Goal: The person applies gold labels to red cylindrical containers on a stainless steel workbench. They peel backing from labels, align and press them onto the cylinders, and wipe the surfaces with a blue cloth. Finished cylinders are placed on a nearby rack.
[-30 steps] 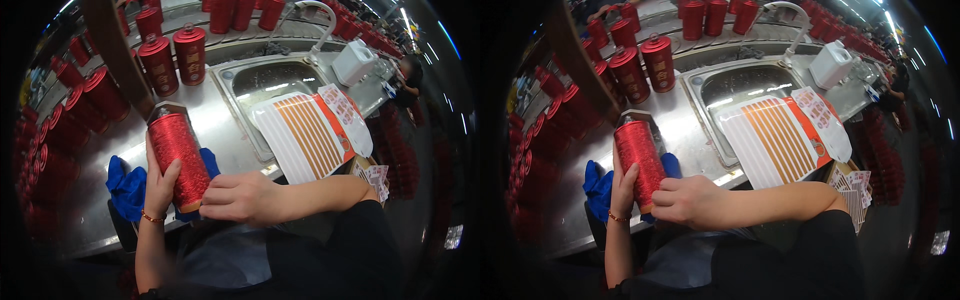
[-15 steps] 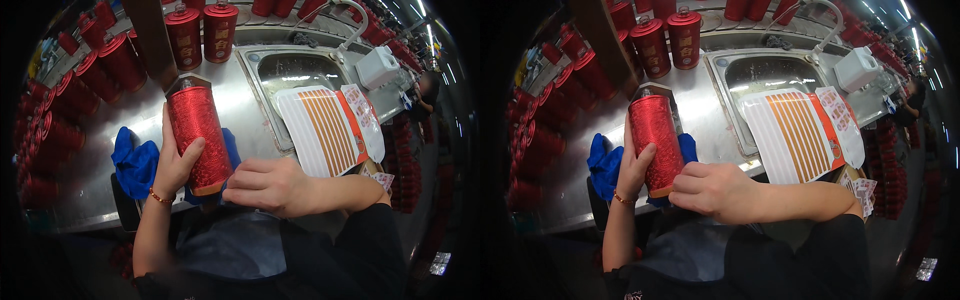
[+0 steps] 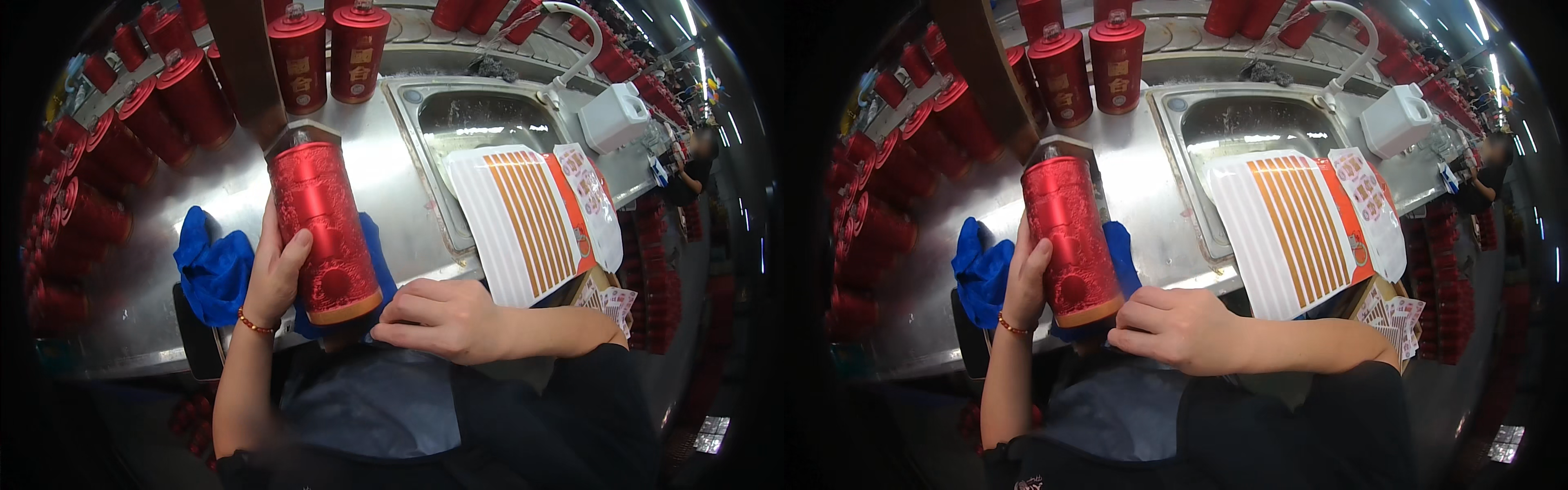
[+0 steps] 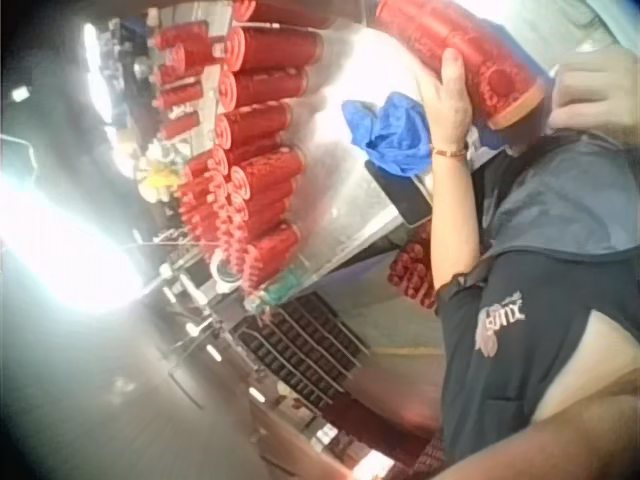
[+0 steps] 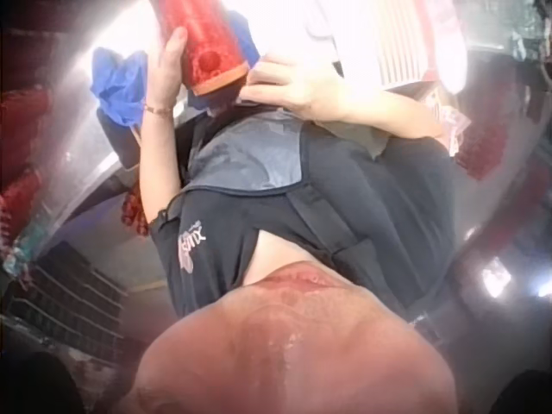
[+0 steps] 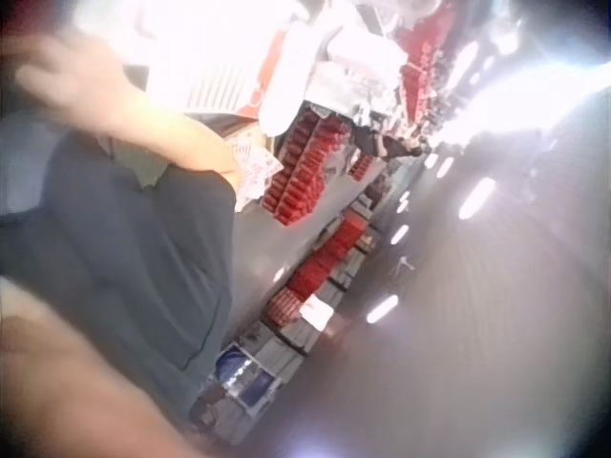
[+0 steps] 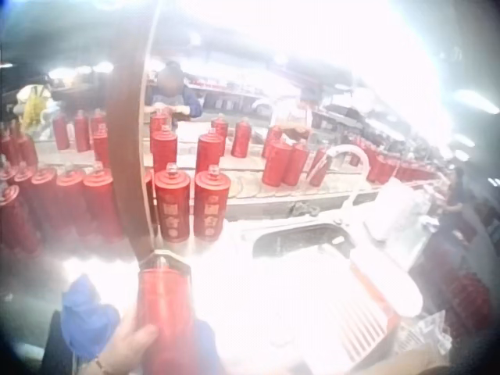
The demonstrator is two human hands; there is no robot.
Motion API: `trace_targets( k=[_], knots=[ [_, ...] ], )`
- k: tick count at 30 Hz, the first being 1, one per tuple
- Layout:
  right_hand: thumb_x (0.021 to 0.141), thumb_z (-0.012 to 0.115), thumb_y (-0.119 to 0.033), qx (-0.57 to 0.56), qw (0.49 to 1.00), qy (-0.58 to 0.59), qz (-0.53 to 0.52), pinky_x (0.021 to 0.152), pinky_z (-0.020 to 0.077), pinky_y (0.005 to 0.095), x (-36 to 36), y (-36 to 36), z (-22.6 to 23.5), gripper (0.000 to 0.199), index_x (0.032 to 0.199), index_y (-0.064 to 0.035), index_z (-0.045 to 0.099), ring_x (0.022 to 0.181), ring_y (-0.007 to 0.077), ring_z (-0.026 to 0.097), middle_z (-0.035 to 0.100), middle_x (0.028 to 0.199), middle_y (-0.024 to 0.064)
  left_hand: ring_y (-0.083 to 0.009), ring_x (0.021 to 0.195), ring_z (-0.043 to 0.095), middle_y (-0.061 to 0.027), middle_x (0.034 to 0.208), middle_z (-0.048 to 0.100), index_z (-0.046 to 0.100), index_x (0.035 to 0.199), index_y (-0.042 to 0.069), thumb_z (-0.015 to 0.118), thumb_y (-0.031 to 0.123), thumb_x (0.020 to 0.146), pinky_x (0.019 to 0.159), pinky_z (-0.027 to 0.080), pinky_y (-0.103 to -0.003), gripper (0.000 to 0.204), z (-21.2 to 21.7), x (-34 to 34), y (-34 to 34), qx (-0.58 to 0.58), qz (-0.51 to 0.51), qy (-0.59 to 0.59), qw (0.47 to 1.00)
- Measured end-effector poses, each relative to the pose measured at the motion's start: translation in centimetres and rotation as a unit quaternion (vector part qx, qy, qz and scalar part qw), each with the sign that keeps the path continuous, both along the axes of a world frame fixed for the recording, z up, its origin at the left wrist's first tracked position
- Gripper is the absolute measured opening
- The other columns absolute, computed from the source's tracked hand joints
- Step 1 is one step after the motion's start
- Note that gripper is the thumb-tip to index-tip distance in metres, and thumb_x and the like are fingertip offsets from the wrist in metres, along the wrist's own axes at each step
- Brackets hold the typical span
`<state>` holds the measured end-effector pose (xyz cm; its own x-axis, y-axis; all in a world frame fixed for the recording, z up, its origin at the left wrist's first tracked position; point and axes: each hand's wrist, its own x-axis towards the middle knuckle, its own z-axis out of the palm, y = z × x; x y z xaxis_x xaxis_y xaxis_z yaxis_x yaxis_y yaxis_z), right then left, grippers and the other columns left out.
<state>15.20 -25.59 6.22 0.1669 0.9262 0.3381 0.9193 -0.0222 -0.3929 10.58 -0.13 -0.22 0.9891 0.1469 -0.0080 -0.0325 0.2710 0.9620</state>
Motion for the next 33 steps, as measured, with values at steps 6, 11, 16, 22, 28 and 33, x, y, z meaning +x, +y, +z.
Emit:
trace_targets(
  k=[6,11,16,22,28,33],
  knots=[
    [0.081,0.073,-0.009,0.068,0.998,-0.012,-0.005,0.068,0.0592,0.0280,1.5,0.5,3.3,0.024,0.105,-0.0089,0.077,0.086,0.0183,0.071,0.070,0.094,0.0022,-0.0352,0.132,0.053,-0.0310,0.149,0.042,0.011,0.158,-0.013,0.070,0.039,0.097,0.110,0.045,-0.045,0.100,3.8,0.6,-1.6,0.295,0.128,0.046,0.946],
    [0.081,0.073,-0.009,0.076,0.997,0.016,0.007,0.065,0.0586,0.0274,1.2,1.6,1.3,0.024,0.105,-0.0097,0.077,0.087,0.0183,0.070,0.070,0.095,0.0014,-0.0364,0.134,0.051,-0.0300,0.152,0.038,0.000,0.163,-0.005,0.078,0.026,0.090,0.109,0.046,-0.043,0.110,3.9,0.9,-2.6,0.371,0.086,0.023,0.924],
    [0.081,0.074,-0.008,0.063,0.997,0.034,0.004,0.064,0.0580,0.0290,2.0,1.1,1.3,0.023,0.103,-0.0090,0.077,0.087,0.0191,0.070,0.070,0.094,0.0017,-0.0297,0.138,0.049,-0.0225,0.155,0.039,-0.004,0.166,0.004,0.069,0.034,0.098,0.109,0.048,-0.042,0.104,0.6,0.3,-0.3,0.044,0.010,-0.013,0.999],
    [0.081,0.074,-0.008,0.068,0.998,-0.007,-0.013,0.069,0.0598,0.0301,2.2,-0.3,1.8,0.023,0.104,-0.0082,0.078,0.088,0.0207,0.071,0.071,0.095,0.0035,-0.0345,0.138,0.048,-0.0258,0.155,0.037,0.007,0.164,-0.003,0.067,0.042,0.099,0.110,0.045,-0.040,0.099,2.2,0.3,-0.7,0.177,0.083,0.011,0.981],
    [0.078,0.073,-0.008,0.082,0.995,-0.019,0.047,0.073,0.0612,0.0308,1.8,1.3,1.1,0.025,0.103,-0.0067,0.077,0.088,0.0220,0.071,0.072,0.098,0.0056,-0.0434,0.130,0.051,-0.0361,0.141,0.042,0.011,0.157,-0.015,0.080,0.038,0.086,0.109,0.045,-0.042,0.112,3.3,1.8,-2.8,0.485,0.150,-0.019,0.861],
    [0.074,0.072,-0.008,-0.050,0.998,-0.032,0.012,0.072,0.0606,0.0301,1.8,-0.5,-1.4,0.025,0.098,-0.0093,0.078,0.088,0.0208,0.070,0.070,0.093,0.0035,-0.0288,0.129,0.055,-0.0231,0.146,0.047,0.012,0.163,-0.003,0.073,0.038,0.095,0.108,0.047,-0.037,0.100,1.8,0.5,-1.3,0.038,0.036,-0.023,0.998]
  ],
)
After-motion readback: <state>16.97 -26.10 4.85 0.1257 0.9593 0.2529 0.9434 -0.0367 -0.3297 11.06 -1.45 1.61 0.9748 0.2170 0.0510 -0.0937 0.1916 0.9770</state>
